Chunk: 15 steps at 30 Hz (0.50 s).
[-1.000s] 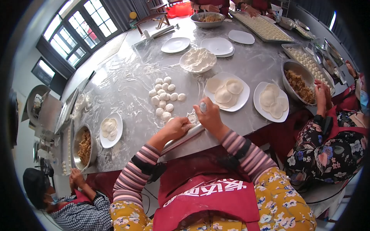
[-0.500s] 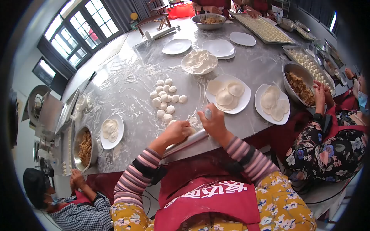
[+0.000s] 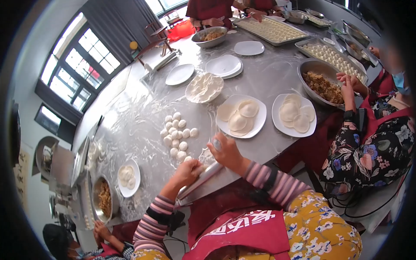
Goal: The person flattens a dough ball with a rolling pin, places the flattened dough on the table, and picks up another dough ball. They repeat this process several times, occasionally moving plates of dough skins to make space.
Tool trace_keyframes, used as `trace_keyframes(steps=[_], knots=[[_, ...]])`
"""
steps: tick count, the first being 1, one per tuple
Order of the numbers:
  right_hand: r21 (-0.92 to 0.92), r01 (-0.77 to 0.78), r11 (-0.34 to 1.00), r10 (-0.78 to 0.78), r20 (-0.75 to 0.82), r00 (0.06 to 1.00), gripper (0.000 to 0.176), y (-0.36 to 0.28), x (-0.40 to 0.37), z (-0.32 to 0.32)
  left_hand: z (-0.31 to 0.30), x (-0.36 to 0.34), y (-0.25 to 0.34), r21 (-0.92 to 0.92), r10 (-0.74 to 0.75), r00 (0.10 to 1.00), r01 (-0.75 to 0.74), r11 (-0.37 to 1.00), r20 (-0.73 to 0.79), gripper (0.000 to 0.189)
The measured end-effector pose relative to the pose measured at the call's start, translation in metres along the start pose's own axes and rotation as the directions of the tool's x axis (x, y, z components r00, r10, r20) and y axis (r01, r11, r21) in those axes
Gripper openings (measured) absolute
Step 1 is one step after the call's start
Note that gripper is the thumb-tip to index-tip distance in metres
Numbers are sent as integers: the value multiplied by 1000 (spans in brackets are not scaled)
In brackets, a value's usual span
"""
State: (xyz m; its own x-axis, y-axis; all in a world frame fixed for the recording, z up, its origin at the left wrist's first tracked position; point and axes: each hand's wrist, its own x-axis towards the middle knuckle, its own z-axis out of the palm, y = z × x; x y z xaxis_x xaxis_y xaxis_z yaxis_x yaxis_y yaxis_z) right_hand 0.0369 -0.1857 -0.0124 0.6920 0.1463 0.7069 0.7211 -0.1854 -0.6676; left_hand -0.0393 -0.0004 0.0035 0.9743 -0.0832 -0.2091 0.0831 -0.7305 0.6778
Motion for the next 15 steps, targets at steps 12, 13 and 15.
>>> trace_keyframes(steps=[12, 13, 15], knots=[[165, -55, 985, 44, 70, 997, 25, -17, -28, -36, -21, 110, 76, -701, -35, 987, -87, 708, -158, 25], [167, -52, 985, 41, 71, 997, 25, -17, -27, -38, -27, 112, 59, -590, -90, 986, -12, 807, -143, 28], [165, -63, 984, 46, 105, 993, 26, -18, -28, -40, -37, 96, 20, 19, 107, 983, -105, 994, -149, 27]])
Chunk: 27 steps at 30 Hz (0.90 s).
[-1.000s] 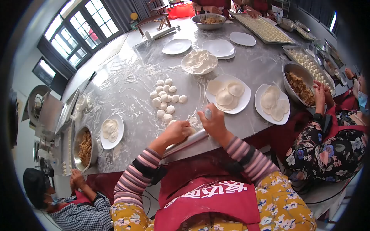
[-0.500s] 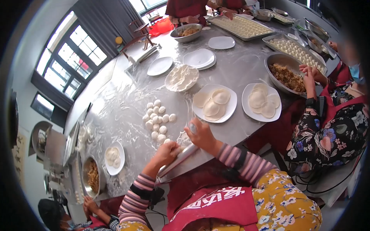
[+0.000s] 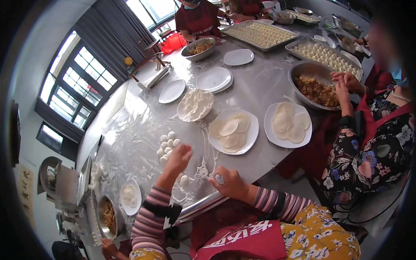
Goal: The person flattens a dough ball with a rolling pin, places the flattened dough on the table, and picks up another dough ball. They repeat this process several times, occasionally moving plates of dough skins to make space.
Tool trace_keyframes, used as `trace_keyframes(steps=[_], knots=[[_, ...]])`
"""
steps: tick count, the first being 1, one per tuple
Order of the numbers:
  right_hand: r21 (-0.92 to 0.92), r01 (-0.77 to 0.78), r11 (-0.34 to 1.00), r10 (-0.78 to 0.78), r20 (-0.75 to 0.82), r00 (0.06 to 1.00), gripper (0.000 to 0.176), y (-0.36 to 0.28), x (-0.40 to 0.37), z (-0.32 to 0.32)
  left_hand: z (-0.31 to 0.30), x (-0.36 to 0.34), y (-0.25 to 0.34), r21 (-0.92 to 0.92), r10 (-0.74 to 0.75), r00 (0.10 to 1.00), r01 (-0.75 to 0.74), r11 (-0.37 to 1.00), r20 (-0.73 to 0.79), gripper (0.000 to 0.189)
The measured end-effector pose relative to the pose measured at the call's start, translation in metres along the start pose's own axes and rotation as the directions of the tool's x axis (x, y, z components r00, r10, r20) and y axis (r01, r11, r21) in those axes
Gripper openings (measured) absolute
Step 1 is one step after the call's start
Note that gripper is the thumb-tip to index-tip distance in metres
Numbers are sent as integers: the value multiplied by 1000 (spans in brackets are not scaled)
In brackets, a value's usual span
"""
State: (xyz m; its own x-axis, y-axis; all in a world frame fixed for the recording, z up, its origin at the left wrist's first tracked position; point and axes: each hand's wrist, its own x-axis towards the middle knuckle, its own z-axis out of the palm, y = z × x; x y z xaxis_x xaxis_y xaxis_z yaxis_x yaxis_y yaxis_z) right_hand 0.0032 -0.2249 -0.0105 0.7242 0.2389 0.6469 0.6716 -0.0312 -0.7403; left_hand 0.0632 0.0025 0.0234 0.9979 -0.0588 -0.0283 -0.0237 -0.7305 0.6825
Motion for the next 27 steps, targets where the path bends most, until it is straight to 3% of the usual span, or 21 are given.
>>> trace_keyframes(steps=[3, 5, 7, 11, 18, 25, 26, 27], knots=[[-52, 34, 998, -35, -13, 999, 27, 2, -2, 2, 0, -63, -12, 494, 33, 999, -27, 869, -4, 34], [-19, -8, 1000, 7, -8, 1000, 27, 5, -2, 4, 6, -89, -22, 596, 83, 996, -71, 800, 6, 36], [7, -35, 999, 35, 6, 999, 27, 4, -1, 5, 9, -100, -26, 743, 312, 948, -250, 621, 58, 36], [-28, 8, 1000, -9, -10, 1000, 29, -1, -1, 3, 9, -103, -29, 669, 244, 966, -237, 705, 85, 32], [-80, 7, 997, -10, -37, 999, 27, -1, -5, 7, 9, -121, -24, 598, 265, 961, -261, 758, 83, 17], [-62, -50, 997, 50, -13, 999, 26, -5, 0, 5, 10, -115, -11, 555, 135, 985, -54, 830, -106, 18], [-77, -49, 996, 48, -23, 999, 26, -4, -1, 6, 10, -112, -8, 286, 13, 998, 6, 958, -66, 21], [-76, -50, 996, 49, -13, 999, 26, -3, 1, 8, 12, -112, -6, -5, -91, 996, 91, 996, 8, 23]])
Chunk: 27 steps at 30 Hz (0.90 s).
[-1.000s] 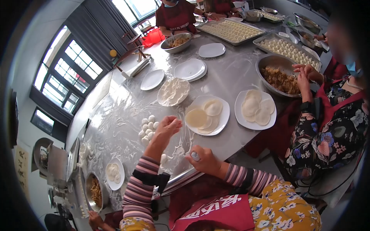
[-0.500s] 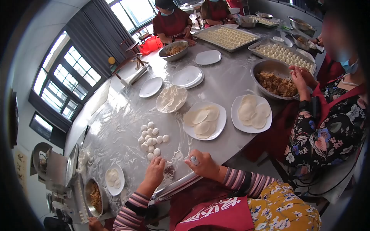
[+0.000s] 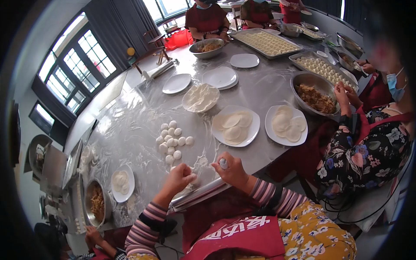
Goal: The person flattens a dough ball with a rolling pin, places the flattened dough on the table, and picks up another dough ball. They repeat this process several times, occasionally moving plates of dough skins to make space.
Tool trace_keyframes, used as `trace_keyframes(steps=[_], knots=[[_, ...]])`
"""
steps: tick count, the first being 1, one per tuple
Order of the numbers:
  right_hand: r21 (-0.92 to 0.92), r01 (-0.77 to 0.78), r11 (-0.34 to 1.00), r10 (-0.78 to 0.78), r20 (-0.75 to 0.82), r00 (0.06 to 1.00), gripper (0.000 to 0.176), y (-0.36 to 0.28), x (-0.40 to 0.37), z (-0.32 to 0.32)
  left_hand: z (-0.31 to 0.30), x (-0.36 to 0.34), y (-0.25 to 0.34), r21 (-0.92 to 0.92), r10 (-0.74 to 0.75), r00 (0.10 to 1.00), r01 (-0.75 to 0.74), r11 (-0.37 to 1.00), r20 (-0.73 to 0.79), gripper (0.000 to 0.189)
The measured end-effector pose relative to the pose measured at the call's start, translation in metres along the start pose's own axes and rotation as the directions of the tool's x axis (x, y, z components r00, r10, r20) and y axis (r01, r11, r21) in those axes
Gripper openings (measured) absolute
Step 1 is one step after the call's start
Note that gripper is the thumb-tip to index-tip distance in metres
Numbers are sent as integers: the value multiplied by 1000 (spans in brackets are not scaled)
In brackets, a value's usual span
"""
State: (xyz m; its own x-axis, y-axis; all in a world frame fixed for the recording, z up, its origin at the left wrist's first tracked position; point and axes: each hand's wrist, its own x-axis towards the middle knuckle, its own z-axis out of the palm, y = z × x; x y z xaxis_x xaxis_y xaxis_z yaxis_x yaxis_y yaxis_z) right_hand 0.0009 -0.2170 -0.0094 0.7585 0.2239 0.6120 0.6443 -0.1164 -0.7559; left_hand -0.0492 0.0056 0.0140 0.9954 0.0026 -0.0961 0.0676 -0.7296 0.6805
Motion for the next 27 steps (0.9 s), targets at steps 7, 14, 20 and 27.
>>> trace_keyframes(steps=[7, 14, 20, 27], knots=[[-61, 145, 987, -146, -13, 989, 24, -5, 44, 17, 21, 25, 0, -167, -16, 998, 27, 986, 66, 19], [-47, 51, 998, -51, 5, 999, 27, 14, 21, 11, 19, 14, -13, -6, -24, 1000, 24, 1000, 7, 13], [-83, -63, 995, 64, 6, 998, 21, 25, 51, 38, 20, 28, -6, 37, 33, 997, -36, 999, 66, 14], [-84, 6, 996, -10, -44, 999, 25, 18, 16, 16, 12, 12, -13, -76, -5, 989, 16, 997, 149, 10]])
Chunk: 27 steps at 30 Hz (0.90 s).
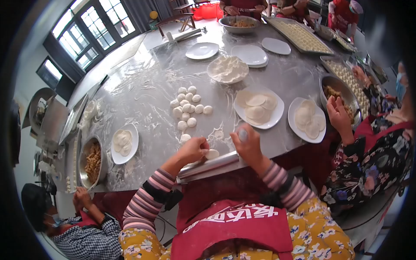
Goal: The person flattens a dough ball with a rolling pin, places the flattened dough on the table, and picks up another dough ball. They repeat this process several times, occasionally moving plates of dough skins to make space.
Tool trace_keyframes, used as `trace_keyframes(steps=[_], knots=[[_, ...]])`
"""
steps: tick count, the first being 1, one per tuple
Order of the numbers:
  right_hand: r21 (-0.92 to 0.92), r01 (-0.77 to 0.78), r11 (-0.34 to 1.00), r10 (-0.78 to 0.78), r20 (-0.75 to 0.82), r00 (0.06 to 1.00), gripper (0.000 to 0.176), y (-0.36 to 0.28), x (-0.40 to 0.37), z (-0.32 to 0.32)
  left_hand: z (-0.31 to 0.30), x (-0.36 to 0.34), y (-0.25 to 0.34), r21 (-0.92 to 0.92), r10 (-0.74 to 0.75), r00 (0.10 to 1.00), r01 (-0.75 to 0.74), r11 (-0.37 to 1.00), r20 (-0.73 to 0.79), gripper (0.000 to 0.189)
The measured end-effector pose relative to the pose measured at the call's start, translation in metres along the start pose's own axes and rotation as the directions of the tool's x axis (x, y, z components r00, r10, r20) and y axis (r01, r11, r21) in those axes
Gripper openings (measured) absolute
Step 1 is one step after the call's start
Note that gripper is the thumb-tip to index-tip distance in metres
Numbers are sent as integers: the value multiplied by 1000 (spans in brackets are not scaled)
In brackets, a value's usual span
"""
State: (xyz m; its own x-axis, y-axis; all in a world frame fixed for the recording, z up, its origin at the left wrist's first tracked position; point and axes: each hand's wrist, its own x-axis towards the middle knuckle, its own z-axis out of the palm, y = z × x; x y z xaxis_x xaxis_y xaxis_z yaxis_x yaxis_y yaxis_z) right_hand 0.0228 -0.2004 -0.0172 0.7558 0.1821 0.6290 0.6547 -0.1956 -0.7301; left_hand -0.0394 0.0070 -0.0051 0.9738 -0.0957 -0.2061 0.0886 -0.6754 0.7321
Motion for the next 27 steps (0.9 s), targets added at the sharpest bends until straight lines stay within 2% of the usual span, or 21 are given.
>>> trace_keyframes(steps=[1, 5, 6, 8, 10, 12, 13, 15, 16, 19, 21, 24, 25, 27], knots=[[-53, 54, 997, -55, -25, 998, 25, 3, 8, 7, 1, 1, 3, 6, 19, 1000, -19, 1000, 4, 9], [-3, 0, 1000, 0, 7, 1000, 23, 12, 38, 35, 7, 22, -8, 100, 93, 992, -85, 991, -85, 11], [11, -7, 1000, 7, 2, 1000, 23, 6, 36, 31, 4, 19, -4, 102, 96, 992, -87, 991, -84, 11], [-36, 20, 999, -20, -6, 1000, 23, 0, 21, 15, -3, 12, 4, 75, 59, 997, -63, 995, 52, 11], [-78, 45, 996, -46, -4, 999, 23, -5, 4, 0, 0, 9, -3, 28, 59, 998, -59, 998, 7, 10], [19, -57, 998, 56, 24, 998, 25, -9, -9, -11, 2, 7, -4, -15, 51, 998, -52, 999, -27, 9], [18, -68, 998, 67, 22, 997, 25, -6, -7, -7, 1, 8, -1, 22, 80, 997, -80, 997, -21, 8], [-42, 33, 999, -35, -41, 999, 25, 7, 16, 16, 3, 11, 4, 71, 118, 993, -117, 991, -5, 7], [-80, 35, 996, -36, -16, 999, 25, 10, 27, 26, 5, 17, 3, 139, 118, 993, -113, 984, -25, 7], [1, 1, 1000, -2, 20, 1000, 24, 11, 39, 36, 3, 20, 8, 231, 126, 989, -105, 967, -78, 10], [-35, 40, 999, -40, 9, 999, 25, 10, 27, 24, 0, 21, 12, 146, 87, 995, -93, 985, 48, 11], [-60, 50, 997, -49, 17, 999, 27, -8, -1, -5, 8, 19, -1, 59, 91, 995, -88, 994, -41, 11], [-11, 1, 1000, 0, 26, 1000, 27, -16, -8, -13, 6, 16, 1, 51, 86, 995, -84, 995, -40, 11], [38, -59, 998, 58, 29, 998, 28, -14, -9, -12, 0, 11, 7, -211, -76, 989, 101, 972, 123, 10]])
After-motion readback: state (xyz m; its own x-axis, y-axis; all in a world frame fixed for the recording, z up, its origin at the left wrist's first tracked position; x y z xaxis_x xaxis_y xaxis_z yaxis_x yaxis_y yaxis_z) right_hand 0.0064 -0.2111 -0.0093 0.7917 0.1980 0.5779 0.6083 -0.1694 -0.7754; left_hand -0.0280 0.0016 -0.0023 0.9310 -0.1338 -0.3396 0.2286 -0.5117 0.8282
